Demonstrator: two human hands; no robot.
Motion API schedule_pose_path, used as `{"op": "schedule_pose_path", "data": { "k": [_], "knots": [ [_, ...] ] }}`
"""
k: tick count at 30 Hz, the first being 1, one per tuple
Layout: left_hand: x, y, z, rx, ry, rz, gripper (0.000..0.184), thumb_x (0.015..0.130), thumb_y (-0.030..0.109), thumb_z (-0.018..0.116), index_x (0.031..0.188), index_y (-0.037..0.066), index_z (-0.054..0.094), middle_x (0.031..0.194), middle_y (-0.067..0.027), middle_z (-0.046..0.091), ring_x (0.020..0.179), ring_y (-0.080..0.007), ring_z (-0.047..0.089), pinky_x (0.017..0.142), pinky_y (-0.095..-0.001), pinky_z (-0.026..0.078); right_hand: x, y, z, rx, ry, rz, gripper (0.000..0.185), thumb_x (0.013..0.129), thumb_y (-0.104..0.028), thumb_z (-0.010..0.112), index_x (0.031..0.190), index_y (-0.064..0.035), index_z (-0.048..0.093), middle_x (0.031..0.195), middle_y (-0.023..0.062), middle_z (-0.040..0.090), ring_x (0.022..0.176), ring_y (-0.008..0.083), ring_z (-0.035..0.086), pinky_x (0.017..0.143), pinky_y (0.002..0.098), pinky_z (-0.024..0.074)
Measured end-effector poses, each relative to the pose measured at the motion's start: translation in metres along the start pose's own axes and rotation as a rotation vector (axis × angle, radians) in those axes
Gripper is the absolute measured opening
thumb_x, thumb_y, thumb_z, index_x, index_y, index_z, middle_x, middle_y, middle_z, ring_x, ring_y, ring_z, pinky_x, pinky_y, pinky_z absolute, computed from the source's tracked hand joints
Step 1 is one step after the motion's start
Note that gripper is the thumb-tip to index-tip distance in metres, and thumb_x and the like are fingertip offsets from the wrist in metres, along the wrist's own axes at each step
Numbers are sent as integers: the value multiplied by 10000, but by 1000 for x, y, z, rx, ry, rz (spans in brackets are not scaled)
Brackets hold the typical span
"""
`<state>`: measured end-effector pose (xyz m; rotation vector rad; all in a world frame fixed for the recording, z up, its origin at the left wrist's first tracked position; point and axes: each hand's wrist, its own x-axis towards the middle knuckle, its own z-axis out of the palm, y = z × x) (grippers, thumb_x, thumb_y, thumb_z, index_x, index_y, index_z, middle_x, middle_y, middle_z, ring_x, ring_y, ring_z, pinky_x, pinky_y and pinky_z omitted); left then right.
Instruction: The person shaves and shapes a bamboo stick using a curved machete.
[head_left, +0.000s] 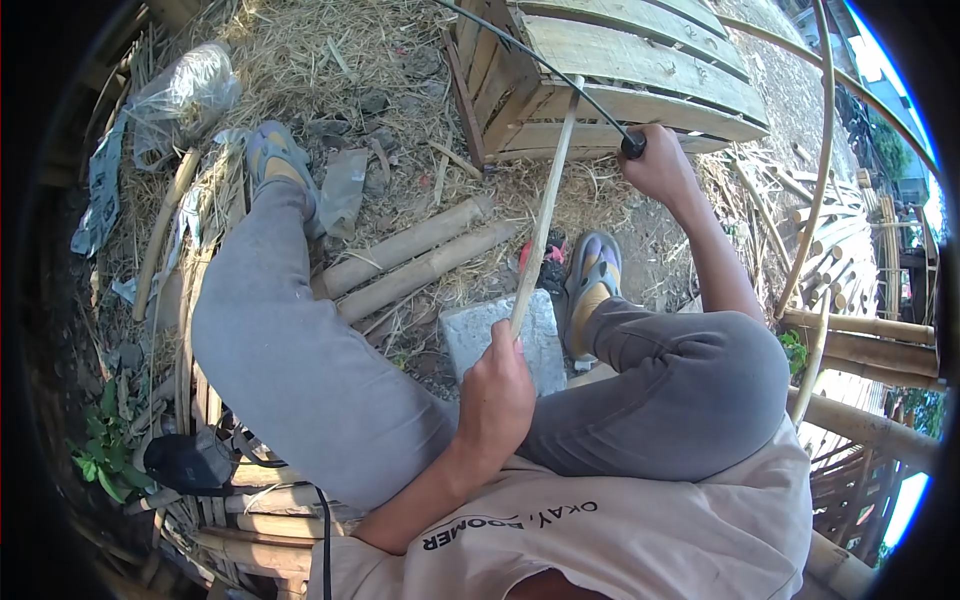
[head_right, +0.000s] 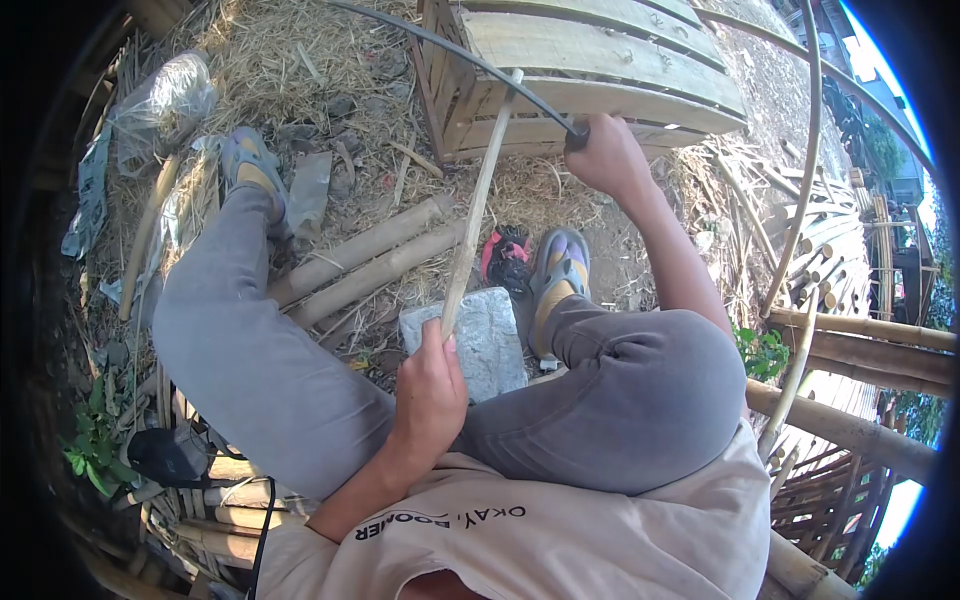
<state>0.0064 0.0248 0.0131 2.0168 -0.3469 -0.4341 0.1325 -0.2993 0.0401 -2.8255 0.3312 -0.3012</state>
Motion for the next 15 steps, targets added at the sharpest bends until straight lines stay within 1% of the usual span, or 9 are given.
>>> {"op": "schedule_pose_path", "data": {
  "k": [3, 6, 7, 10, 11, 14, 15],
  "knots": [
    [1, 0, 0, -2, -14, -12, 94, 1023, 72, 469, 1084, 1, 475, 687, -273, 583, 686, -503, 611, 566, -569, 413, -3, -11, -11, 14, -131, 39, 213, 756, -147, 697, 813, 59, 689, 732, 265, 658, 743, 424, 666, 717, 450, 503],
    [1, -2, 2, -6, -4, -9, 108, 1020, 65, 472, 1101, -6, 475, 681, -272, 580, 677, -501, 611, 557, -563, 414, -11, -40, -20, 2, -218, -6, 172, 736, -96, 615, 786, 48, 694, 774, 282, 674, 831, 446, 678, 787, 494, 532],
    [1, -1, 3, -19, -9, -12, 117, 1019, 62, 473, 1112, -9, 474, 682, -273, 581, 677, -501, 613, 555, -560, 415, -11, -40, -14, -11, -278, -12, 186, 714, -105, 623, 804, 32, 712, 792, 274, 683, 842, 434, 684, 800, 487, 539],
    [1, -1, 3, -32, -13, -13, 143, 1015, 53, 478, 1140, -16, 473, 689, -276, 586, 681, -499, 618, 549, -552, 419, -18, -43, -3, -71, -137, -63, 222, 690, -119, 635, 840, 9, 736, 813, 259, 698, 837, 424, 690, 813, 472, 551],
    [1, -1, 4, -19, -9, -9, 151, 1014, 51, 479, 1148, -18, 473, 693, -277, 589, 683, -498, 621, 548, -550, 420, -12, -32, 3, -106, -107, -85, 274, 673, -131, 647, 891, -5, 757, 826, 247, 707, 826, 419, 694, 827, 460, 561],
    [2, -2, 5, 31, 11, 4, 159, 1012, 46, 481, 1155, -22, 474, 703, -278, 599, 691, -494, 628, 549, -548, 423, -1, -43, -11, -130, -201, 28, 296, 671, -132, 650, 911, 7, 755, 815, 241, 706, 823, 419, 693, 831, 461, 560],
    [2, -3, 5, 48, 20, 12, 159, 1011, 44, 481, 1156, -23, 474, 706, -277, 602, 694, -492, 631, 550, -548, 423, 3, -32, -4, -83, -187, 20, 285, 669, -141, 661, 902, -7, 757, 811, 235, 706, 823, 414, 694, 825, 464, 560]
  ]
}}
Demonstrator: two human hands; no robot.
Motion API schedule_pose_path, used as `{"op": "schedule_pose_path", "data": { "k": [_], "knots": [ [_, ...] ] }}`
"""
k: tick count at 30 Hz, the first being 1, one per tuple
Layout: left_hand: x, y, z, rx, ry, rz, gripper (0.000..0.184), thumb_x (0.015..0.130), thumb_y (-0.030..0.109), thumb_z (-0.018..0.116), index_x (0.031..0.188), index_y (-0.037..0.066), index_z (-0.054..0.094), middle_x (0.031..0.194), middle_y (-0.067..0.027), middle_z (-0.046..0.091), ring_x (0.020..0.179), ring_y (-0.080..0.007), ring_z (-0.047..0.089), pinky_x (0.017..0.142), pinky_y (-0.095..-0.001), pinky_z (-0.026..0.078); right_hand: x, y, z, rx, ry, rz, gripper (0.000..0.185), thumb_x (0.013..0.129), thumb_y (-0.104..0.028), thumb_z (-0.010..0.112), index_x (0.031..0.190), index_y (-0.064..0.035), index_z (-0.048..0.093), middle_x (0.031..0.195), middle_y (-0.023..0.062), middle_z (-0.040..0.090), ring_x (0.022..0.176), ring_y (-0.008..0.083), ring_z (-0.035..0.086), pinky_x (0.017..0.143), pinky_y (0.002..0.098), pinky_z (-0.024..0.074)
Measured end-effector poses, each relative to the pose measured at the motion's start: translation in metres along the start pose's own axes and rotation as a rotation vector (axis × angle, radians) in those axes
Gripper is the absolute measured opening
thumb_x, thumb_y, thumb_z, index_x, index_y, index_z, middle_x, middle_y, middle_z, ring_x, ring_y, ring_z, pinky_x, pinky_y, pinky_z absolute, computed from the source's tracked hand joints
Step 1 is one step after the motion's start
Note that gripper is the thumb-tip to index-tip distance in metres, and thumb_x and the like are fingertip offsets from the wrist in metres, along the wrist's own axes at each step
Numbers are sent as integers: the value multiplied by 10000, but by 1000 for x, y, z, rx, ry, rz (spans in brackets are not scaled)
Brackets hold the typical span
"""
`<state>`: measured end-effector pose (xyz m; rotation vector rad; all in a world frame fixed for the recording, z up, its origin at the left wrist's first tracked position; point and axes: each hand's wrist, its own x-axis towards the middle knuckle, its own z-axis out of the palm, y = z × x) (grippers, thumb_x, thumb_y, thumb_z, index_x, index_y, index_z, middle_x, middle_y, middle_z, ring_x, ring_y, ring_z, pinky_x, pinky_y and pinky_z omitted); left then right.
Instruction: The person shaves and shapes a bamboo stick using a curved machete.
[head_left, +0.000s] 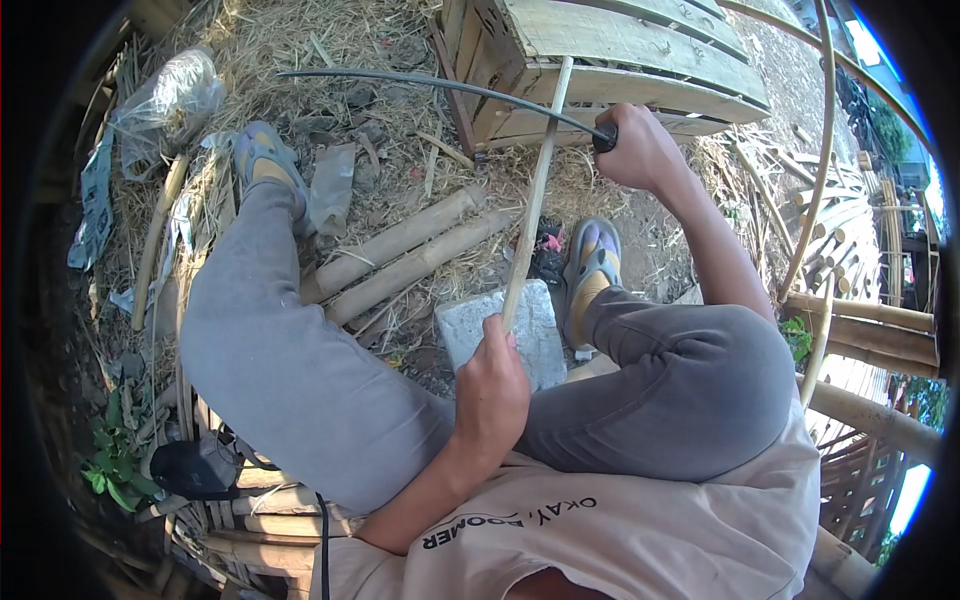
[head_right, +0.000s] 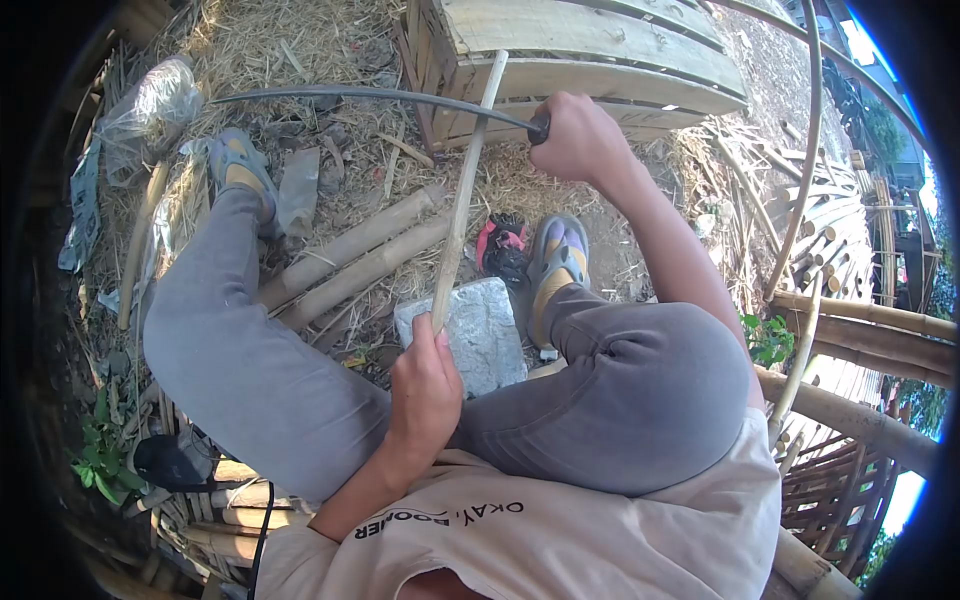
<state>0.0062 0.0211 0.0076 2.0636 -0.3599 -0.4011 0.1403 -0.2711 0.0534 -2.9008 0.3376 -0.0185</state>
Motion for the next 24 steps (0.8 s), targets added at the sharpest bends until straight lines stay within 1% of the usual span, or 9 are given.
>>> {"op": "schedule_pose_path", "data": {
  "k": [3, 6, 9, 10, 12, 13, 15, 22, 24],
  "knots": [
    [2, 1, 0, 7, 40, 56, 132, 1012, 46, 484, 1128, -17, 476, 712, -276, 605, 700, -489, 631, 558, -553, 429, 4, 6, 7, -76, 34, 10, 258, 672, -134, 660, 884, -25, 757, 824, 233, 710, 823, 411, 696, 815, 463, 559],
    [2, 1, -4, 1, 19, 35, 103, 1014, 55, 489, 1095, -7, 474, 716, -271, 606, 706, -489, 630, 568, -563, 436, 7, 15, -3, -85, 79, 58, 227, 679, -123, 654, 861, -37, 757, 829, 234, 711, 830, 415, 696, 817, 461, 561],
    [0, 1, -8, 69, -44, 34, 135, 1001, 32, 495, 1113, -24, 444, 828, -285, 659, 747, -484, 658, 601, -563, 511, 7, 39, -1, -50, 188, 68, 189, 684, -115, 649, 823, -31, 746, 809, 236, 706, 832, 425, 690, 816, 469, 558],
    [-1, 1, -7, 68, -47, 30, 136, 1001, 34, 495, 1114, -23, 445, 824, -284, 659, 743, -485, 657, 601, -565, 510, 5, 42, -4, -27, 128, 78, 165, 687, -117, 647, 791, -21, 732, 787, 241, 697, 829, 433, 683, 812, 477, 550],
    [-2, -2, -6, 67, -56, 13, 136, 1001, 38, 496, 1114, -20, 446, 815, -283, 658, 734, -485, 656, 600, -569, 508, 1, 43, 0, -61, 190, 23, 168, 691, -115, 641, 794, -12, 727, 785, 250, 691, 830, 438, 678, 813, 479, 545],
    [-2, -2, -6, 49, -36, 12, 119, 1006, 46, 490, 1104, -13, 456, 776, -279, 639, 721, -489, 645, 591, -573, 482, -2, 43, 3, -76, 215, 0, 170, 694, -113, 638, 795, -7, 724, 785, 254, 688, 830, 440, 676, 813, 480, 542],
    [-2, 0, -6, 12, -4, 10, 90, 1016, 61, 479, 1084, 2, 474, 698, -271, 601, 695, -497, 623, 572, -580, 431, -6, 42, 4, -37, 196, -10, 175, 699, -114, 634, 799, 0, 721, 786, 262, 683, 834, 440, 674, 820, 479, 538],
    [-1, -2, -3, -13, -11, -3, 125, 1011, 54, 477, 1119, -9, 480, 708, -278, 602, 693, -501, 621, 565, -572, 422, -14, 17, -6, 70, 67, -40, 193, 716, -120, 622, 826, 0, 727, 790, 267, 679, 838, 429, 676, 824, 487, 532],
    [-1, 0, -3, -37, -13, -7, 135, 1010, 50, 475, 1130, -12, 481, 707, -277, 600, 690, -502, 620, 560, -567, 420, -16, 3, -10, 12, -19, -31, 201, 712, -126, 624, 832, -3, 730, 793, 260, 683, 838, 428, 676, 824, 487, 535]
  ]
}}
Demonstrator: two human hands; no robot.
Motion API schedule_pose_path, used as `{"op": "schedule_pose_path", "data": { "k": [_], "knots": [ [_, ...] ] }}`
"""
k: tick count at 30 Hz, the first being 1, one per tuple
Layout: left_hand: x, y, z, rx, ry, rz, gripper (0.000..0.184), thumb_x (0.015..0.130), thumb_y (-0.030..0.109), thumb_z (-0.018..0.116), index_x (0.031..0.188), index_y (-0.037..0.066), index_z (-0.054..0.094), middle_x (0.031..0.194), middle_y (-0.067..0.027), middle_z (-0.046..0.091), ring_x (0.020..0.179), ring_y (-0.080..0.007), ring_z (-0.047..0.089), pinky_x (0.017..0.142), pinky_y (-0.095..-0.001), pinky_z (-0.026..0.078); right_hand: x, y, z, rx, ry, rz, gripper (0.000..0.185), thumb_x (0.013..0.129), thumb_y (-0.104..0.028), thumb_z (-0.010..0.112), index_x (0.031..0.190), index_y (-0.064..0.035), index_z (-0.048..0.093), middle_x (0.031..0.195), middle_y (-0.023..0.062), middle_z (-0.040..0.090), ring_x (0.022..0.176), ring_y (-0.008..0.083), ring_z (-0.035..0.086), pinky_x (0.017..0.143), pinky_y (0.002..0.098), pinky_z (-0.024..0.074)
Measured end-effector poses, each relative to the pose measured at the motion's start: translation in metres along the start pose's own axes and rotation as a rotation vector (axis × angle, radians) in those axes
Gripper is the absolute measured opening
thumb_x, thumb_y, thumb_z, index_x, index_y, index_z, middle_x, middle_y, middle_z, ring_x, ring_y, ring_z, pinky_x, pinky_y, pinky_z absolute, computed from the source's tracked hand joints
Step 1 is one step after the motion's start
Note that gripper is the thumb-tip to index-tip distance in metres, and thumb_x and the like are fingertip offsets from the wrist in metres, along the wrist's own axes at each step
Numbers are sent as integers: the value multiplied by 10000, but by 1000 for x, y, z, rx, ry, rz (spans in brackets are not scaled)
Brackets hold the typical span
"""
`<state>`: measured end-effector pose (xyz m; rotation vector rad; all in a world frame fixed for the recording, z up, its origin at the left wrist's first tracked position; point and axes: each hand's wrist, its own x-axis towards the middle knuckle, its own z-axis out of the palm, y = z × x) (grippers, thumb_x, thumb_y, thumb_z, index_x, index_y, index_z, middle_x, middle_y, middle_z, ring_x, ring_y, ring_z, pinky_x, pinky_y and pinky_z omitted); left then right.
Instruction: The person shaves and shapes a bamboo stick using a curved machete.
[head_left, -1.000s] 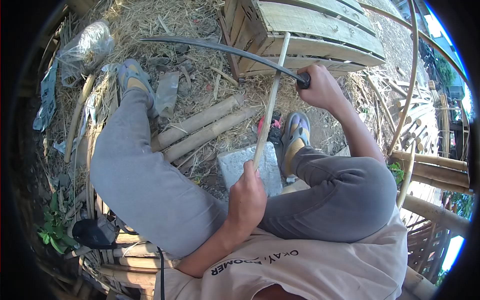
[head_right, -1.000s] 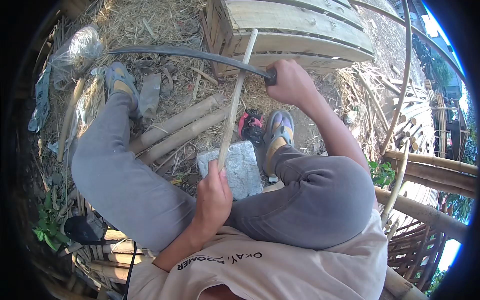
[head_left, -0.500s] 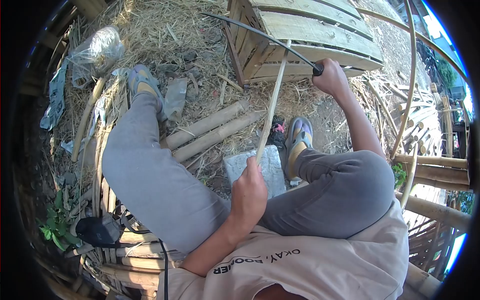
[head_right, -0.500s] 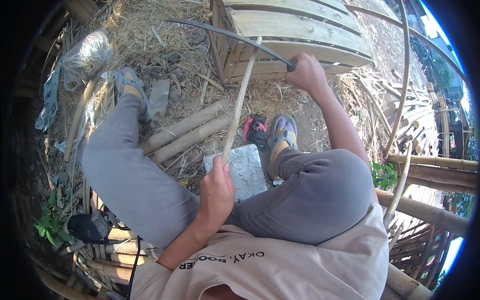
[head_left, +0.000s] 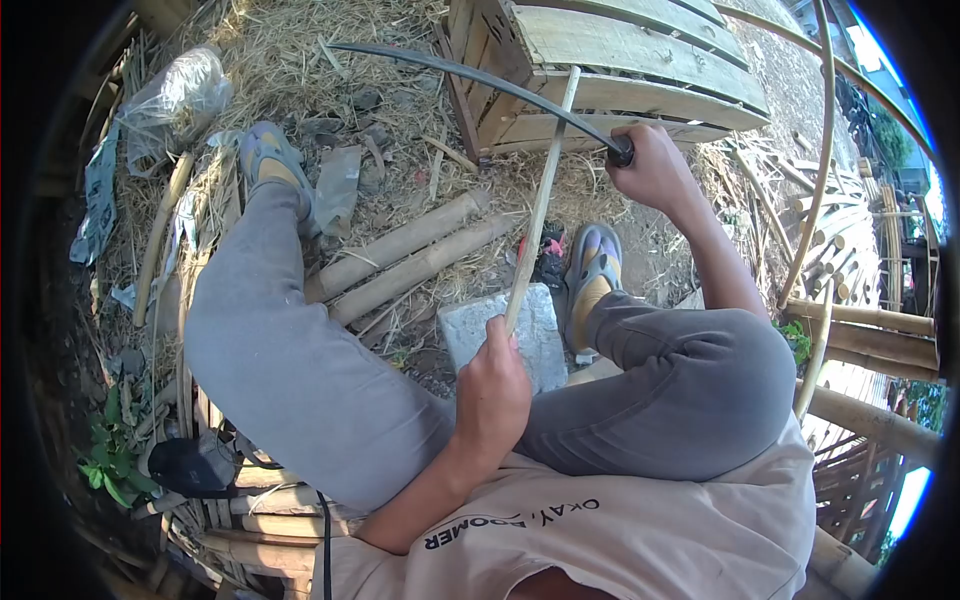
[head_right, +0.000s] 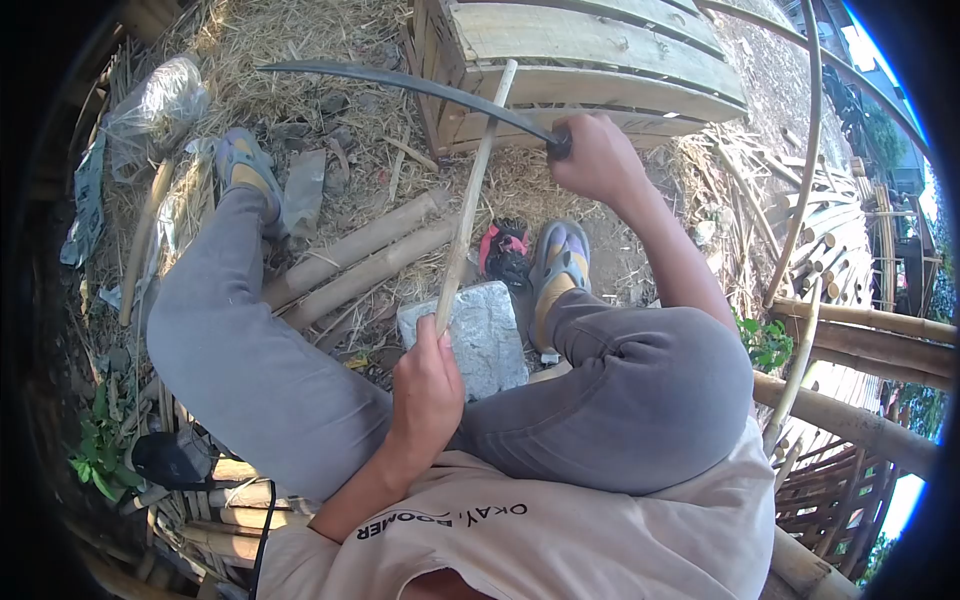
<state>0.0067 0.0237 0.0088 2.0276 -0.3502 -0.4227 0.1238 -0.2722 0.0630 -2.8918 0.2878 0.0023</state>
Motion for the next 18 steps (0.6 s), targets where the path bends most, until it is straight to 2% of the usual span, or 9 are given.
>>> {"op": "schedule_pose_path", "data": {
  "k": [1, 5, 8, 11, 14, 18],
  "knots": [
    [0, 0, 1, 0, 3, 5, 140, 1010, 49, 474, 1136, -12, 481, 708, -278, 601, 691, -502, 620, 559, -566, 419, -1, -6, 0, -27, -41, 4, 205, 710, -128, 625, 835, -5, 732, 794, 257, 685, 837, 427, 676, 824, 487, 537],
    [0, 0, 1, 10, 4, -1, 151, 1011, 47, 473, 1151, -9, 482, 715, -280, 604, 698, -500, 624, 557, -564, 420, 1, -6, 8, -150, 90, -50, 234, 673, -150, 656, 849, -23, 743, 819, 237, 703, 838, 420, 682, 819, 486, 549],
    [0, 0, -1, 2, 3, -3, 153, 1011, 47, 474, 1155, -4, 484, 723, -281, 609, 708, -499, 629, 562, -564, 424, 7, -16, -1, -161, -37, 65, 249, 663, -148, 668, 867, -29, 746, 842, 233, 711, 843, 416, 687, 814, 482, 552],
    [-2, 1, -1, 0, 1, 11, 141, 1012, 51, 476, 1143, -1, 488, 728, -281, 612, 717, -498, 632, 569, -565, 429, 14, 1, 6, -116, 107, 114, 235, 662, -143, 670, 854, -33, 745, 843, 230, 712, 845, 415, 689, 811, 475, 555],
    [-2, 2, -2, 3, 10, 30, 122, 1012, 53, 478, 1123, 3, 490, 730, -277, 615, 720, -496, 634, 572, -564, 432, 21, 20, 7, -31, 112, 149, 215, 669, -144, 669, 841, -39, 745, 823, 232, 707, 835, 419, 688, 808, 469, 557],
    [-1, -2, -4, 15, 21, 46, 104, 1012, 54, 481, 1102, 4, 491, 729, -271, 616, 713, -493, 633, 569, -562, 433, 19, 15, 2, -98, 90, 112, 208, 681, -145, 663, 843, -43, 745, 801, 237, 699, 814, 426, 684, 796, 479, 556]
  ]
}}
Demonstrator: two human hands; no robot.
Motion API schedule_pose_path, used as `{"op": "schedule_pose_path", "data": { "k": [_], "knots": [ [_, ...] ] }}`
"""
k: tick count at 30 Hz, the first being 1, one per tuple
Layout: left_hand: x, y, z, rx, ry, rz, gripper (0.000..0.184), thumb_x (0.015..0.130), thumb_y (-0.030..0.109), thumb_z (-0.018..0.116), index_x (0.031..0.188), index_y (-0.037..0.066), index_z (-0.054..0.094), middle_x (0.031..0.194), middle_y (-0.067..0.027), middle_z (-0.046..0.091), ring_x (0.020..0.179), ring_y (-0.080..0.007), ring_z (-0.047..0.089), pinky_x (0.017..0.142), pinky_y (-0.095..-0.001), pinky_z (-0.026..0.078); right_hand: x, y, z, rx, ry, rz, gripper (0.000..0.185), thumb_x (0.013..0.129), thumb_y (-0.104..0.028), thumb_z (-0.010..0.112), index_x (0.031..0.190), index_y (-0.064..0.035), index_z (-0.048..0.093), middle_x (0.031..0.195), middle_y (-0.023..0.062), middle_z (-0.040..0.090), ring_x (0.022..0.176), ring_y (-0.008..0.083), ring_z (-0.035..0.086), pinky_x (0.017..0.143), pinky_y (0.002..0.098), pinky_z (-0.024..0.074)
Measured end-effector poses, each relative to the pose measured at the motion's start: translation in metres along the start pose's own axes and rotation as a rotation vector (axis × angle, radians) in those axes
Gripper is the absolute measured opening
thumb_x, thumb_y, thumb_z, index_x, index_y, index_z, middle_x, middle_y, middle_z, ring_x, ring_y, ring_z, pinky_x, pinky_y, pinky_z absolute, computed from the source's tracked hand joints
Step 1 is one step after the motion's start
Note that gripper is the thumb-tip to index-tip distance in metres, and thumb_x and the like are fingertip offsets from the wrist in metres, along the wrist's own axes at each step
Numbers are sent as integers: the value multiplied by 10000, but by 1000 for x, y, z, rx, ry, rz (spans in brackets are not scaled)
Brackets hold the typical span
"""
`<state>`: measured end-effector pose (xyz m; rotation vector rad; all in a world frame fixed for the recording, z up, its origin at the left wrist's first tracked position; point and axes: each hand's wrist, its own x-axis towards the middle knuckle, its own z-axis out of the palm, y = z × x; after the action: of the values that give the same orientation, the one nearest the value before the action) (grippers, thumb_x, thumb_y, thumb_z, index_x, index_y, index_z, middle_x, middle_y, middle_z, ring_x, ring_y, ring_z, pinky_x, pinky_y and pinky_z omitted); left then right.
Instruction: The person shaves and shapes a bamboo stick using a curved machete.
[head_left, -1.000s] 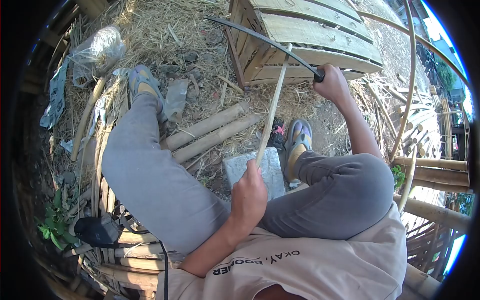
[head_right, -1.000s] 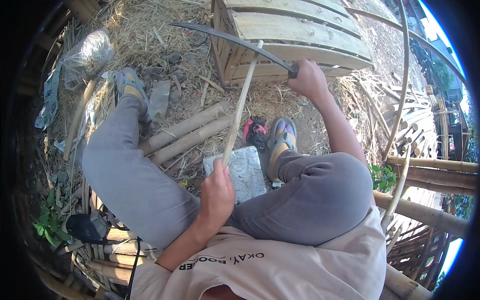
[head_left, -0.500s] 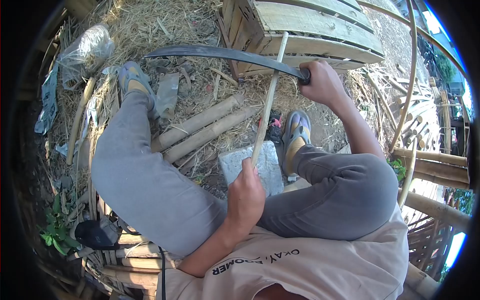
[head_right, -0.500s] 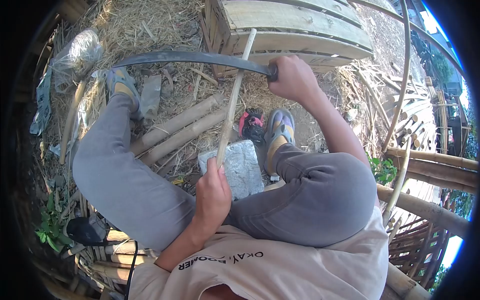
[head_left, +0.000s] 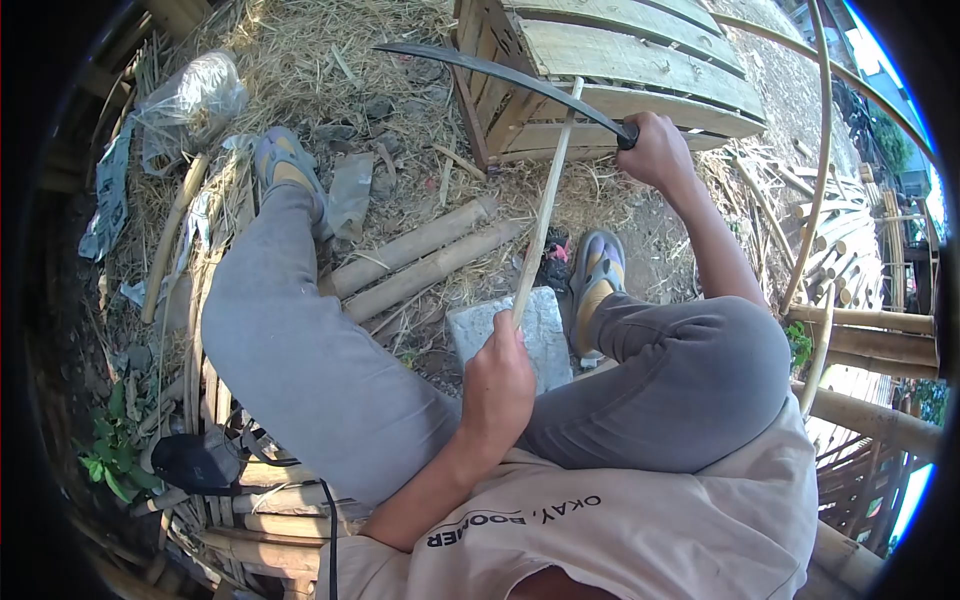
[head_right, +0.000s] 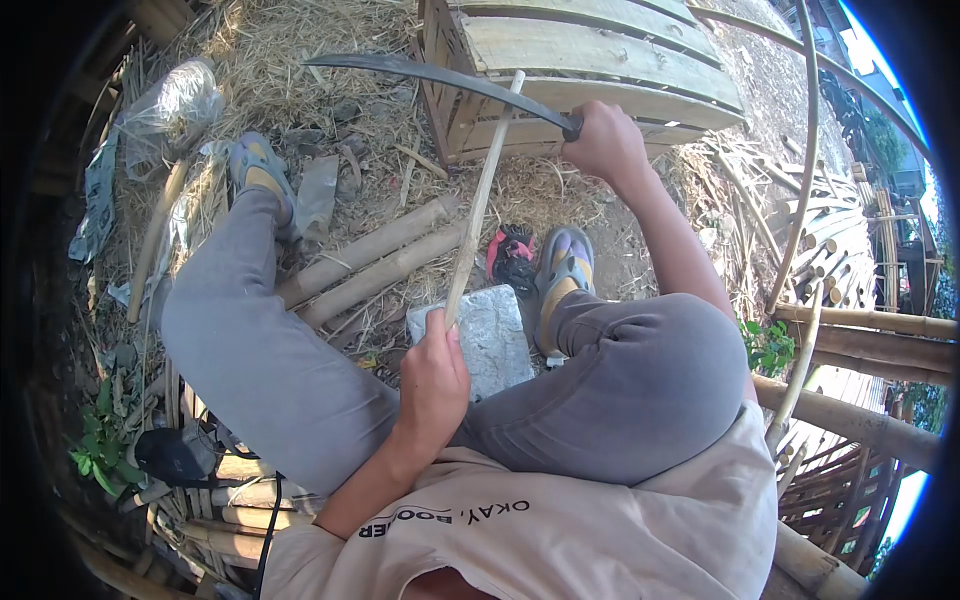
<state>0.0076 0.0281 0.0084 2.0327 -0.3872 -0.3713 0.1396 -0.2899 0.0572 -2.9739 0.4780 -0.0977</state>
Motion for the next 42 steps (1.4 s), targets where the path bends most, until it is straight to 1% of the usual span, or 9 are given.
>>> {"op": "schedule_pose_path", "data": {
  "k": [5, 9, 12, 16, 19, 29, 34, 38, 42],
  "knots": [
    [1, 4, -3, -58, -25, -29, 100, 1008, 54, 486, 1088, -6, 494, 725, -266, 625, 712, -486, 639, 581, -560, 462, -6, -5, -10, -25, -51, -66, 207, 705, -148, 636, 844, -39, 743, 783, 240, 692, 801, 430, 680, 773, 484, 556],
    [-2, 12, -5, -182, -32, -23, 100, 1022, 80, 483, 1045, -16, 501, 688, -256, 609, 664, -453, 643, 549, -523, 462, -17, -28, -37, -97, -145, -91, 248, 816, -264, 700, 870, -24, 735, 815, 218, 710, 832, 408, 693, 784, 488, 544],
    [-3, 1, 2, -338, -16, 55, 221, 1086, 219, 443, 1050, 17, 523, 598, -85, 528, 458, -197, 525, 439, -357, 377, -22, -38, -63, -131, -204, -155, 309, 851, -331, 719, 897, -26, 730, 835, 203, 717, 850, 396, 696, 797, 490, 535],
    [-5, 14, -5, -1055, -379, -288, 305, 1119, 369, 353, 996, 115, 470, 628, 76, 310, 459, -12, 251, 383, -195, 183, -28, -34, -88, -128, -113, -227, 307, 850, -330, 721, 905, -27, 727, 858, 210, 714, 870, 397, 693, 798, 486, 532],
    [-1, 20, -19, -1342, -544, -491, 306, 1114, 406, 352, 990, 149, 463, 636, 75, 294, 458, -14, 224, 383, -201, 169, -28, -35, -108, -161, -192, -184, 304, 839, -323, 723, 898, -25, 730, 882, 224, 715, 894, 392, 698, 810, 481, 539],
    [5, -5, -11, -1767, -962, -686, 344, 1106, 462, 321, 920, 192, 426, 654, 92, 267, 494, -20, 188, 403, -184, 161, -4, -24, -90, -217, -348, -207, 282, 791, -296, 717, 869, -27, 741, 866, 228, 721, 877, 392, 710, 827, 469, 560],
    [5, 0, -14, -1583, -864, -748, 345, 1106, 462, 317, 916, 196, 428, 632, 94, 260, 473, -10, 178, 386, -188, 135, -4, -12, -72, -343, -380, -252, 262, 768, -298, 726, 841, -47, 729, 861, 203, 720, 872, 397, 703, 811, 484, 559],
    [4, 5, -14, -1414, -807, -677, 342, 1104, 462, 326, 912, 196, 424, 612, 97, 253, 457, -4, 174, 371, -197, 119, -15, -15, -85, -265, -366, -252, 269, 786, -309, 744, 857, -51, 726, 856, 197, 716, 869, 389, 701, 805, 474, 556],
    [8, 8, -22, -1472, -800, -597, 341, 1103, 455, 341, 896, 197, 422, 608, 102, 257, 456, -7, 180, 368, -194, 138, -29, -15, -95, -108, -280, -156, 269, 801, -313, 754, 853, -51, 719, 840, 187, 714, 849, 382, 700, 790, 463, 548]
  ]
}}
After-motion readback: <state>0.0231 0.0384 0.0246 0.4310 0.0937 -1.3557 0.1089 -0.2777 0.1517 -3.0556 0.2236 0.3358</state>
